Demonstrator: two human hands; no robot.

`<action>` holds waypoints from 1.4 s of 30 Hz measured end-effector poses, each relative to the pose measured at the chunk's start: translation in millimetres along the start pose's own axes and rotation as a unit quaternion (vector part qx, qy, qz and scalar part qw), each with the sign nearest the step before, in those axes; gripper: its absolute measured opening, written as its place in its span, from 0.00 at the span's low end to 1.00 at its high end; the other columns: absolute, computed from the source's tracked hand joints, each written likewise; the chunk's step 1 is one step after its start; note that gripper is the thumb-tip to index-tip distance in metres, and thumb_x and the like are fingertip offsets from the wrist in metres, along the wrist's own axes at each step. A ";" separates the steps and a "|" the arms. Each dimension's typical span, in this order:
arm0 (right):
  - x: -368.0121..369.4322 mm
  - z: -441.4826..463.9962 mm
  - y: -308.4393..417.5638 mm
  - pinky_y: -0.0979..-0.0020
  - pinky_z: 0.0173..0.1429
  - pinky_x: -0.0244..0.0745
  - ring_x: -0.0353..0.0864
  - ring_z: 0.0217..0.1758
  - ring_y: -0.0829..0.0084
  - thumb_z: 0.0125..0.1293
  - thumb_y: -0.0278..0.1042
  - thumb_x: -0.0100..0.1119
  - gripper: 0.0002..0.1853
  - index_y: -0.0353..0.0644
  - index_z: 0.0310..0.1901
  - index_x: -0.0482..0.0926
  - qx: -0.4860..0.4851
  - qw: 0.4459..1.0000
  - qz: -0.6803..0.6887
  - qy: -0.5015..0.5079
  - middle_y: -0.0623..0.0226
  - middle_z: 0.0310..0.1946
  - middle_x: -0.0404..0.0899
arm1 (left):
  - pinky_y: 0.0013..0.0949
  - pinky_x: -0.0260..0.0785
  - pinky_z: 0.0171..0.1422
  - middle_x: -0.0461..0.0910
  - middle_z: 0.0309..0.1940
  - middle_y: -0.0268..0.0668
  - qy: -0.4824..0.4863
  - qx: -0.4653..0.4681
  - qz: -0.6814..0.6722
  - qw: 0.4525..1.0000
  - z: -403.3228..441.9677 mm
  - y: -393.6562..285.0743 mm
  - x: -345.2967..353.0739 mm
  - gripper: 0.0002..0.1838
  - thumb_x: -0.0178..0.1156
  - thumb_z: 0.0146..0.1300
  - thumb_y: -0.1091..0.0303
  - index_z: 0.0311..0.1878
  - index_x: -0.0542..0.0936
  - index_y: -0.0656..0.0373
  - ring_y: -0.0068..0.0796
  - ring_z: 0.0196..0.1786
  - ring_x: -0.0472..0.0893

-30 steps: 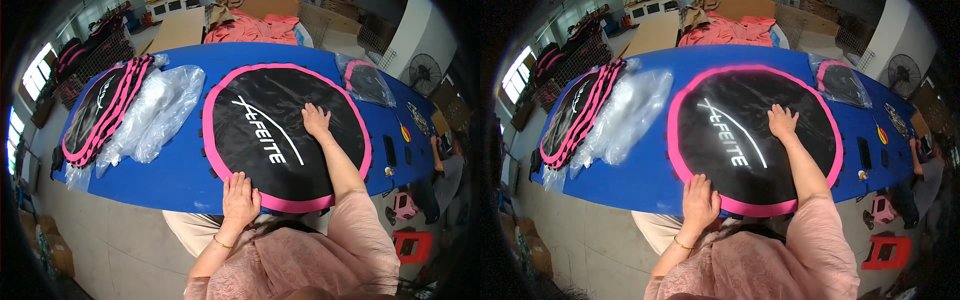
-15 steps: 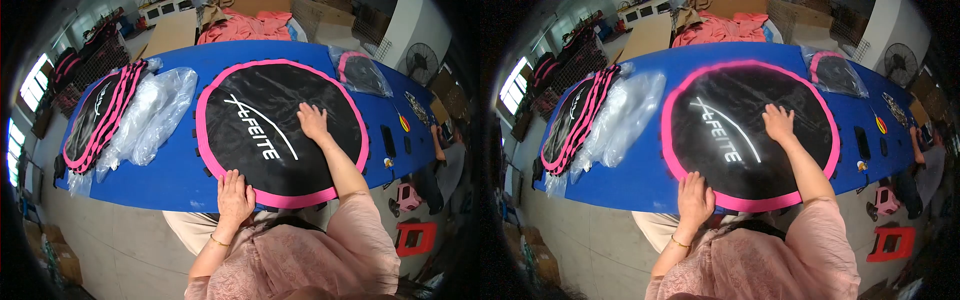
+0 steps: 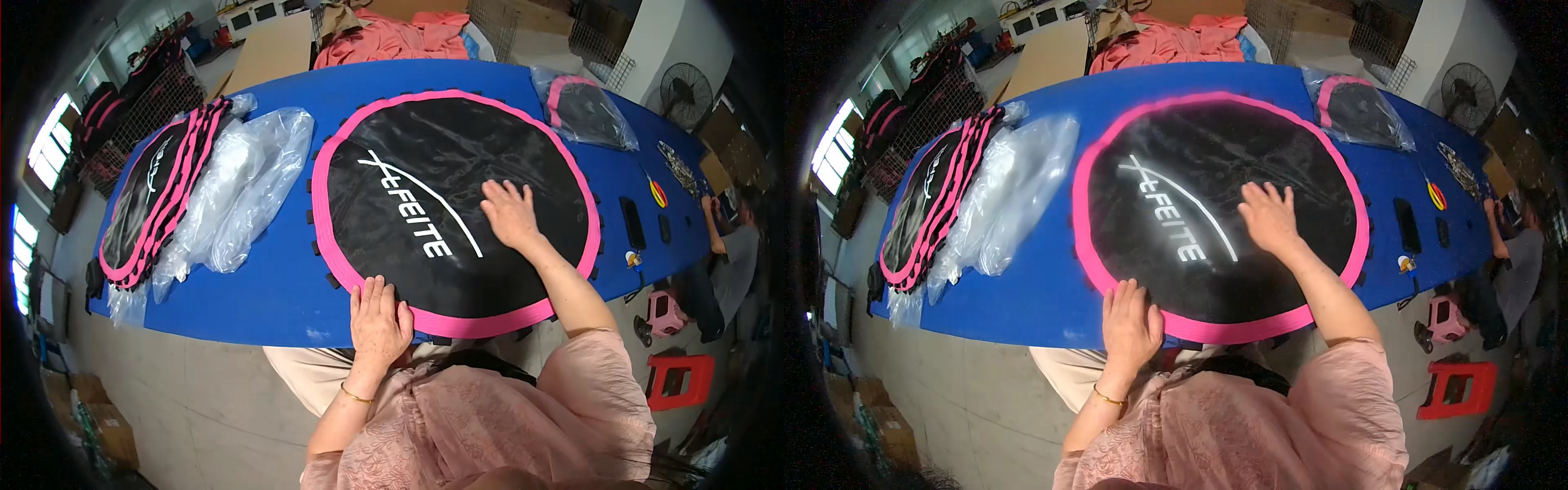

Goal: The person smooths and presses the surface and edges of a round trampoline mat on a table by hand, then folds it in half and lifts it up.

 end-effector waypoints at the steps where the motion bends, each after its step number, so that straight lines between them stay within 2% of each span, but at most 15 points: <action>1: 6.7 0.9 -14.7 0.35 0.84 0.48 0.64 0.83 0.50 0.83 0.48 0.46 0.28 0.45 0.77 0.72 0.017 1.000 -0.008 -0.024 0.63 0.79 0.69 | 0.58 0.66 0.76 0.83 0.61 0.56 -0.001 -0.001 0.000 1.000 -0.1 0.1 0.6 0.20 0.65 0.64 0.68 0.57 0.82 0.68 0.59 0.66 0.80; 3: 3.4 0.4 -21.3 0.35 0.84 0.50 0.65 0.82 0.48 0.82 0.49 0.47 0.28 0.46 0.77 0.71 0.039 0.999 -0.020 -0.031 0.62 0.80 0.69 | 0.58 0.66 0.76 0.83 0.61 0.56 -0.003 -0.005 -0.003 1.000 -1.4 0.6 1.6 0.20 0.65 0.65 0.68 0.57 0.82 0.68 0.59 0.66 0.80; 5: 3.8 -0.2 -7.8 0.35 0.84 0.50 0.65 0.82 0.49 0.82 0.50 0.48 0.28 0.45 0.77 0.71 0.012 0.999 -0.036 -0.005 0.62 0.80 0.69 | 0.60 0.62 0.81 0.83 0.62 0.57 0.008 -0.014 0.000 1.000 -2.7 1.8 4.4 0.21 0.63 0.66 0.64 0.56 0.83 0.69 0.57 0.69 0.79; 11: 10.2 0.0 71.0 0.36 0.85 0.44 0.62 0.84 0.51 0.81 0.50 0.48 0.29 0.43 0.77 0.71 -0.088 0.994 0.060 0.008 0.61 0.80 0.68 | 0.60 0.62 0.81 0.83 0.62 0.57 0.017 -0.014 0.005 1.000 -2.6 1.9 4.2 0.20 0.64 0.66 0.64 0.56 0.83 0.69 0.57 0.69 0.79; 12: -2.3 -3.8 91.0 0.34 0.85 0.44 0.62 0.83 0.50 0.81 0.49 0.49 0.29 0.43 0.77 0.71 -0.125 0.991 0.048 0.018 0.61 0.79 0.69 | 0.60 0.62 0.81 0.83 0.62 0.57 0.017 -0.013 0.009 1.000 -2.2 1.8 3.7 0.20 0.64 0.66 0.64 0.56 0.83 0.69 0.57 0.69 0.79; 13: -13.0 -6.2 109.4 0.34 0.84 0.45 0.62 0.82 0.51 0.81 0.49 0.50 0.30 0.43 0.77 0.69 -0.137 0.986 0.047 0.086 0.61 0.78 0.69 | 0.59 0.63 0.79 0.83 0.61 0.56 0.010 -0.008 0.008 1.000 -1.7 1.4 3.1 0.20 0.64 0.65 0.66 0.56 0.83 0.68 0.57 0.68 0.79; 15: -10.6 -22.3 133.6 0.34 0.84 0.45 0.63 0.82 0.51 0.81 0.50 0.50 0.30 0.43 0.77 0.69 -0.235 0.968 0.055 0.072 0.61 0.78 0.69 | 0.58 0.65 0.77 0.83 0.61 0.56 0.001 -0.008 0.009 1.000 -1.4 1.1 2.2 0.19 0.65 0.65 0.68 0.57 0.82 0.67 0.58 0.67 0.80; 17: -10.4 -36.7 151.9 0.34 0.84 0.45 0.63 0.82 0.52 0.82 0.50 0.50 0.29 0.44 0.77 0.70 -0.289 0.948 0.126 0.040 0.62 0.78 0.69 | 0.59 0.65 0.77 0.83 0.61 0.55 0.001 -0.010 0.003 1.000 -1.8 1.0 2.6 0.20 0.65 0.65 0.67 0.57 0.82 0.67 0.58 0.67 0.80; 18: -15.8 -40.6 156.9 0.35 0.85 0.44 0.63 0.82 0.52 0.82 0.50 0.50 0.28 0.46 0.77 0.70 -0.299 0.945 0.114 0.064 0.63 0.78 0.69 | 0.60 0.62 0.80 0.82 0.62 0.58 0.008 -0.015 -0.005 1.000 -3.4 2.1 4.4 0.21 0.64 0.66 0.65 0.57 0.82 0.69 0.57 0.69 0.79; 21: -26.5 -25.7 167.7 0.35 0.85 0.44 0.63 0.83 0.53 0.82 0.49 0.50 0.28 0.46 0.77 0.71 -0.265 0.957 0.072 0.100 0.63 0.79 0.68 | 0.60 0.62 0.80 0.82 0.62 0.58 0.012 -0.020 -0.005 1.000 -3.2 2.0 4.5 0.20 0.64 0.66 0.65 0.56 0.82 0.69 0.57 0.70 0.78; 22: -23.1 -20.2 168.6 0.35 0.85 0.45 0.63 0.82 0.53 0.83 0.48 0.49 0.27 0.46 0.76 0.71 -0.277 0.958 0.019 0.069 0.63 0.78 0.69 | 0.59 0.62 0.80 0.83 0.61 0.58 0.009 -0.019 -0.007 1.000 -2.9 2.0 4.6 0.20 0.64 0.65 0.65 0.55 0.83 0.69 0.57 0.70 0.79; 27: -12.1 -17.5 176.5 0.35 0.84 0.46 0.62 0.83 0.54 0.82 0.46 0.49 0.26 0.47 0.76 0.71 -0.271 0.960 0.063 0.036 0.65 0.78 0.69 | 0.60 0.62 0.80 0.83 0.61 0.57 0.006 -0.022 -0.008 1.000 -2.8 2.5 2.8 0.20 0.63 0.66 0.65 0.56 0.83 0.69 0.56 0.69 0.79; 29: -17.0 -31.5 181.9 0.35 0.84 0.46 0.63 0.82 0.53 0.82 0.45 0.49 0.26 0.46 0.76 0.71 -0.329 0.937 0.073 0.088 0.65 0.79 0.69 | 0.60 0.62 0.80 0.83 0.61 0.56 0.009 -0.021 -0.011 1.000 -3.0 2.1 3.9 0.21 0.63 0.66 0.65 0.57 0.82 0.69 0.56 0.69 0.79; 33: -13.3 -34.7 184.9 0.34 0.84 0.47 0.66 0.81 0.52 0.81 0.45 0.50 0.26 0.45 0.75 0.74 -0.378 0.918 0.119 0.029 0.65 0.76 0.72 | 0.60 0.62 0.80 0.82 0.61 0.56 0.007 -0.024 -0.016 1.000 -2.2 0.7 3.2 0.21 0.63 0.66 0.65 0.57 0.82 0.69 0.56 0.69 0.78; 42: 10.9 35.8 247.6 0.32 0.83 0.46 0.65 0.82 0.51 0.82 0.46 0.49 0.25 0.47 0.73 0.75 -0.305 0.948 0.084 0.020 0.65 0.76 0.74 | 0.59 0.63 0.79 0.83 0.60 0.55 -0.004 -0.016 -0.005 1.000 -4.1 3.4 5.2 0.19 0.63 0.66 0.65 0.57 0.82 0.66 0.56 0.68 0.79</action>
Point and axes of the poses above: each hand's wrist, its own z-axis towards the middle knuckle, its own x-axis out of the palm, y = z × x, the point moved 3 cm from there along z, towards the middle knuckle
